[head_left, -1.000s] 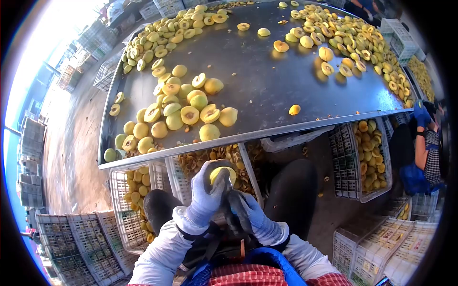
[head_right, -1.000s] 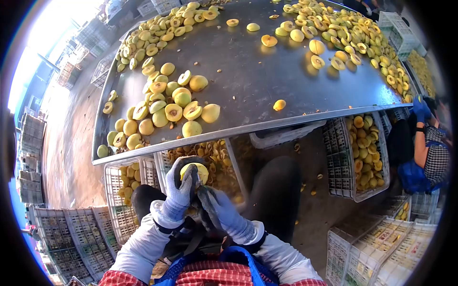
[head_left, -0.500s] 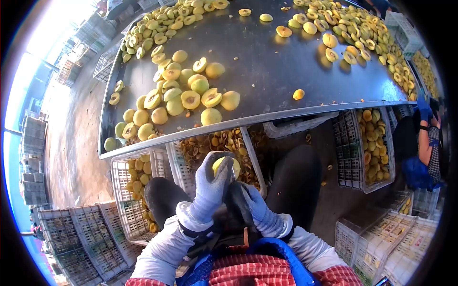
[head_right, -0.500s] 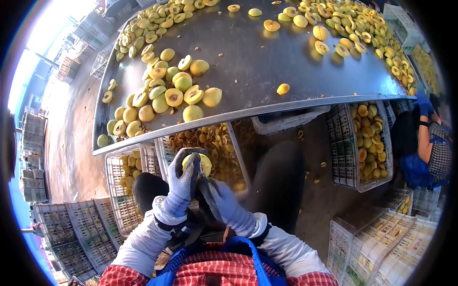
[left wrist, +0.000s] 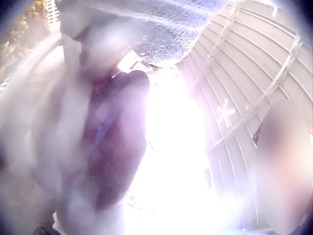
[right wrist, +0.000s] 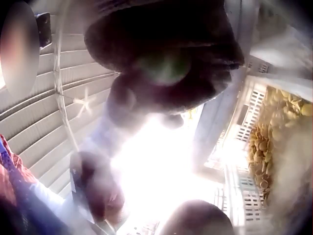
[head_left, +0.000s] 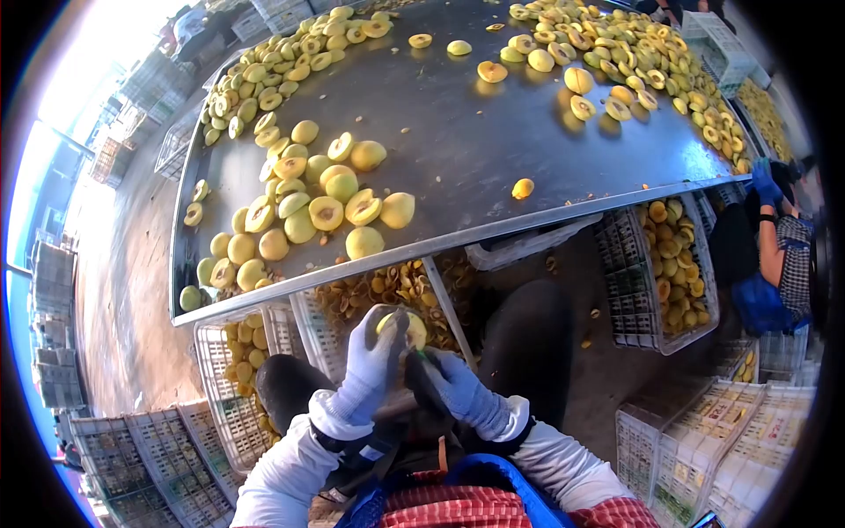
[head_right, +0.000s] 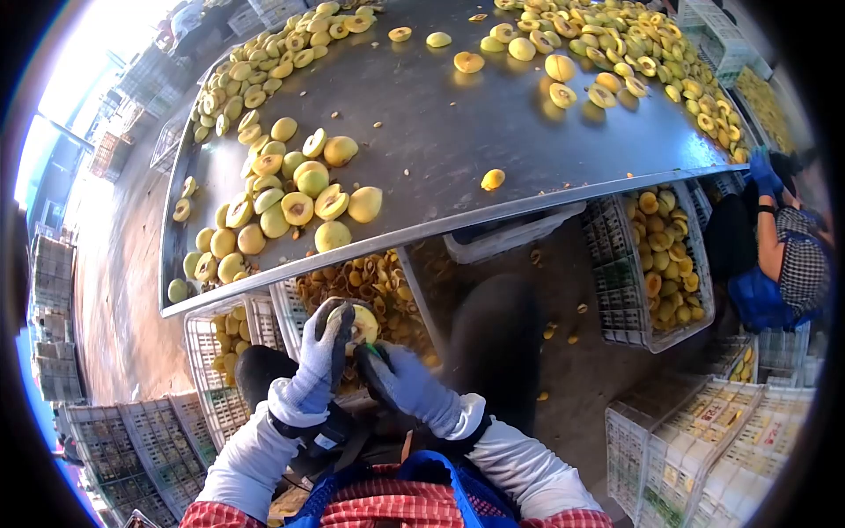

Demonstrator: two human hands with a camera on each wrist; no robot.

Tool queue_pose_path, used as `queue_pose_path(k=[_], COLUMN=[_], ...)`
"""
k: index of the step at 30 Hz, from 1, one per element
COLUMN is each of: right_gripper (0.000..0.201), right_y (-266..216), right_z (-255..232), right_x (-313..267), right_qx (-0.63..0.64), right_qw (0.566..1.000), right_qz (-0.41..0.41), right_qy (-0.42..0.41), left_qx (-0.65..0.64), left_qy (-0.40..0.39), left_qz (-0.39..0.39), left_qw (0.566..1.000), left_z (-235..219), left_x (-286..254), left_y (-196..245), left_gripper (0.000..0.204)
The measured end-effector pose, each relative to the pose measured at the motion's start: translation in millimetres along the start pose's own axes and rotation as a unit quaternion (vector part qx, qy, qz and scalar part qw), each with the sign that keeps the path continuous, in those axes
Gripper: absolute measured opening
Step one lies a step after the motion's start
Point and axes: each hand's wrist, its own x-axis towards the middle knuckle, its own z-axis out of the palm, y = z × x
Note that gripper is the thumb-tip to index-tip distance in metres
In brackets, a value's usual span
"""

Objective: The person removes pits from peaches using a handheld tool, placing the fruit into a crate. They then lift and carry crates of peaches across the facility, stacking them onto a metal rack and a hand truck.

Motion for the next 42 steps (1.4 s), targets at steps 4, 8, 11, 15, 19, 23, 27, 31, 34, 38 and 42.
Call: queue_pose_path(k=[4,8,11,15,19,23,27,31,34,38,42], right_gripper=[0.024,0.034,0.043,0.046,0.045,0.046,0.047,0.048,0.048,0.041,0.037], right_y=[-15.9,-13.1,-35.1,-22.0,-8.3,-1.6,-8.5,-4.8,-16.3,-15.4,-20.9], right_z=[4.4,12.3,4.0,10.4,22.4,35.7,28.1,34.2,36.9,39.6,34.8], right_x=[1.2,3.4,-6.4,-7.9,-8.8,-9.5,-3.7,-9.7,-8.2,1.5,9.0], right_qx=[0.158,0.412,0.602,0.719,0.774,0.716,0.644,0.624,0.591,0.545,0.439], right_qw=[0.985,0.899,0.697,0.584,0.519,0.59,0.691,0.665,0.704,0.749,0.832], right_qz=[0.064,0.149,0.362,0.316,0.276,0.315,0.253,0.378,0.345,0.361,0.335], right_qy=[0.02,-0.02,-0.144,-0.203,-0.236,-0.197,-0.207,-0.16,-0.188,-0.106,-0.062], left_qx=[0.078,0.163,0.107,-0.102,-0.199,-0.302,-0.275,0.109,0.529,0.457,0.607], left_qy=[-0.023,-0.004,-0.05,-0.144,-0.043,0.043,0.253,0.331,0.327,0.259,0.096], left_qz=[0.034,0.171,0.137,-0.042,-0.111,-0.161,-0.042,0.27,-0.028,0.167,0.17], left_qw=[0.996,0.972,0.983,0.984,0.973,0.939,0.927,0.898,0.783,0.835,0.771], left_z=[-0.8,4.6,5.3,-12.5,-2.3,-22.4,-57.7,-198.1,-262.4,-160.0,-73.2], left_x=[0.8,1.1,0.7,3.6,-9.8,-12.0,-20.8,-57.6,-61.7,-1.7,102.1], left_y=[5.9,0.9,-2.5,-34.4,-37.2,-57.7,-37.1,-28.6,-25.2,11.7,42.6], left_gripper=[0.019,0.022,0.024,0.029,0.04,0.043,0.04,0.029,0.04,0.041,0.043])
